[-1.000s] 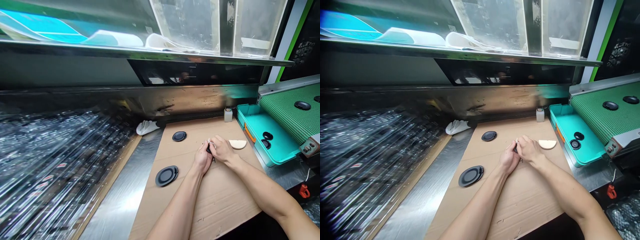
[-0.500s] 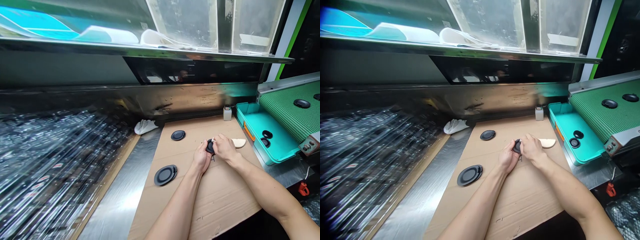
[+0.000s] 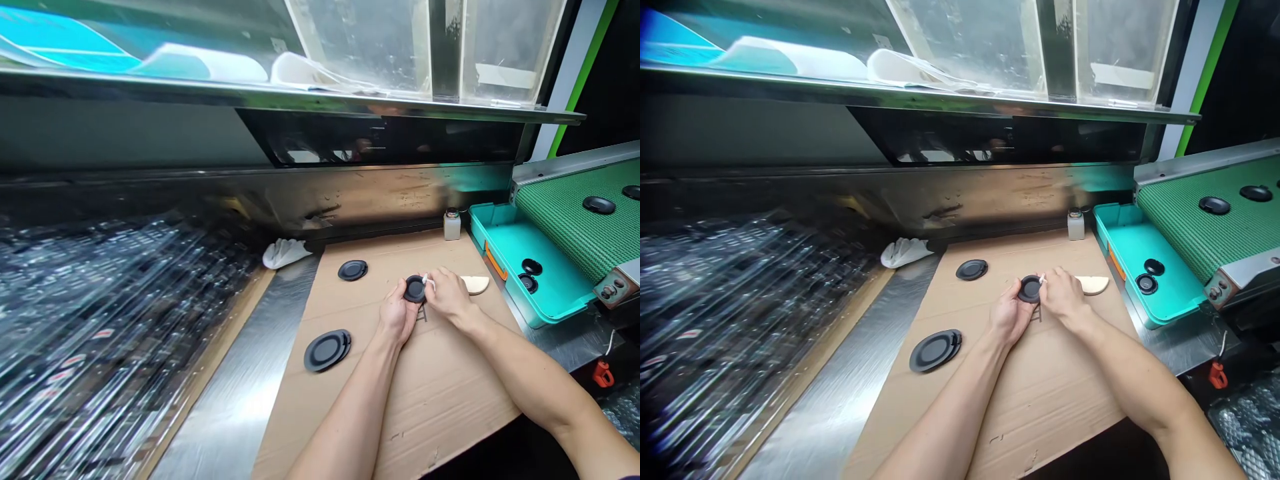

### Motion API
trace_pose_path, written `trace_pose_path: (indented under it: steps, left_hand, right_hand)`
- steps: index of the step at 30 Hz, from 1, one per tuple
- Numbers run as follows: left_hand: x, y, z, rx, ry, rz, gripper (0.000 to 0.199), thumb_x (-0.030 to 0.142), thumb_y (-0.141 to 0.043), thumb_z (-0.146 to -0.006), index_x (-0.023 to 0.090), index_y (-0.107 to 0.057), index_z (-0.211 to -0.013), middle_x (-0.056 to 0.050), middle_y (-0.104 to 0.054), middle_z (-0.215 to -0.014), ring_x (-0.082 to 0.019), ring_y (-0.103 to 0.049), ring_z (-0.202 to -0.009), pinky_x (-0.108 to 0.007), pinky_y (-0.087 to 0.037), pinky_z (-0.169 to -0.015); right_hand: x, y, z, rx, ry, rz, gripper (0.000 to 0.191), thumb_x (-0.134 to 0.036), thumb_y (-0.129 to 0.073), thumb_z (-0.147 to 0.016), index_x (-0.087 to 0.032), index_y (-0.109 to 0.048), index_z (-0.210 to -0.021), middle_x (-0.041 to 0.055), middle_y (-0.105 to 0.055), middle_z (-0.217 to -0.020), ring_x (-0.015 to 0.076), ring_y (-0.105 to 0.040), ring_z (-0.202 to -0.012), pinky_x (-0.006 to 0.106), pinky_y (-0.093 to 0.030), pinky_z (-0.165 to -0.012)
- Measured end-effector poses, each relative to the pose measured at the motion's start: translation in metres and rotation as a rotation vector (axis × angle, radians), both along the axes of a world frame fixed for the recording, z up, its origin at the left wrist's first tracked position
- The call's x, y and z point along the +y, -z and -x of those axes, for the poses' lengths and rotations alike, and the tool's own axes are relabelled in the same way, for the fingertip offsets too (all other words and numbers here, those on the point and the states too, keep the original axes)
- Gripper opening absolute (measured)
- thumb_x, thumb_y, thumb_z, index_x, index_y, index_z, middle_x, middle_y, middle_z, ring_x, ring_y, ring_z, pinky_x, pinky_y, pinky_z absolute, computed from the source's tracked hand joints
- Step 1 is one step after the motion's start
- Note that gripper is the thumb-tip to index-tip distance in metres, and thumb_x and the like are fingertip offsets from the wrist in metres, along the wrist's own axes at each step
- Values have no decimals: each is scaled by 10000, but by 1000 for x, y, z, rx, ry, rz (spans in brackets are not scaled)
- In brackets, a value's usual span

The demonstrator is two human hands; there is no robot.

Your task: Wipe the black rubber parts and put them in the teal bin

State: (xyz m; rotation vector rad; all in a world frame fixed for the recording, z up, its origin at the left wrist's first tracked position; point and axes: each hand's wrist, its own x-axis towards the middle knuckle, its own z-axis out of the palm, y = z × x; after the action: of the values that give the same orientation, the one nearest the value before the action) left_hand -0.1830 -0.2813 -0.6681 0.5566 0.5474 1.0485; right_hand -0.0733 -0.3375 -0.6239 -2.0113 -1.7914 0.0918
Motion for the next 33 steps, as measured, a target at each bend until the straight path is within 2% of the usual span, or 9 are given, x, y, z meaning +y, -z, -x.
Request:
trace_pose_path:
  steps: [5, 9, 14, 19, 22, 24, 25, 29, 33]
  left_hand:
    - [-2, 1, -3, 1, -8, -26, 251, 291, -553, -977, 106, -723, -966, -115, -760, -962, -210, -721, -988, -368, -548, -993]
    - [-2, 2, -3, -8, -2, 8, 265, 290, -526, -988, 114, -723, -966, -107, -761, -945, -214, -722, -996, -376, -545, -994]
    - [-2, 1, -5, 5, -28, -21, 251, 292, -548, -979, 114, -723, -953, -112, -765, -957, -217, -721, -1015, -378, -532, -1015]
    - [-2, -4, 0, 0, 23, 52, 366, 303, -423, -1027, 100, -720, -958, -152, -763, -1027, -238, -717, -1053, -407, -535, -1018]
    - [-4, -5, -1, 12, 9, 31, 332, 295, -457, -1016, 98, -719, -963, -158, -762, -1045, -240, -718, -1046, -416, -544, -1001]
    - [-4, -3, -3, 19, -14, -4, 292, 288, -503, -1002, 98, -721, -960, -145, -764, -1017, -227, -723, -1017, -400, -546, -992]
    - [-4, -3, -4, 19, -26, -21, 271, 281, -524, -994, 101, -723, -953, -133, -765, -992, -218, -725, -994, -386, -546, -987]
    - [-3, -1, -4, 0, -22, -12, 263, 273, -529, -987, 108, -725, -929, -118, -762, -941, -205, -728, -941, -370, -553, -970]
    - [-2, -4, -1, -5, 1, 25, 304, 270, -472, -1009, 102, -717, -949, -134, -759, -1009, -214, -723, -974, -398, -555, -980]
  right_hand:
    - [4, 3, 6, 8, -17, -55, 191, -224, -465, -974, -196, -634, -1060, 75, -674, -1083, 210, -632, -948, 300, -452, -781]
    - [5, 1, 13, 22, -93, -38, 139, -220, -504, -953, -213, -633, -1004, 61, -672, -1069, 201, -625, -949, 285, -445, -775]
    - [8, 3, 11, 40, -6, -89, 171, -216, -477, -966, -196, -644, -996, 78, -683, -1062, 201, -630, -927, 287, -440, -767]
    - [5, 0, 1, 69, -319, -14, 106, -176, -564, -885, -215, -663, -879, 31, -711, -932, 188, -638, -874, 263, -429, -756]
    - [1, -6, -9, 4, -160, 71, 110, -179, -570, -868, -203, -677, -860, 61, -712, -909, 210, -637, -834, 285, -418, -721]
    - [0, -7, -12, -21, -33, 24, 165, -188, -519, -918, -187, -682, -938, 91, -706, -1000, 211, -636, -870, 289, -424, -738]
    - [0, -7, -12, -22, -30, -12, 191, -196, -493, -944, -187, -679, -982, 93, -699, -1043, 206, -635, -899, 284, -430, -754]
    - [1, -6, -8, -15, -258, -3, 194, -219, -517, -946, -230, -681, -1049, 48, -691, -1127, 190, -637, -983, 264, -451, -798]
    - [-3, -8, -3, -38, -128, 42, 265, -181, -501, -930, -197, -685, -1120, 95, -701, -1145, 215, -656, -970, 298, -476, -810]
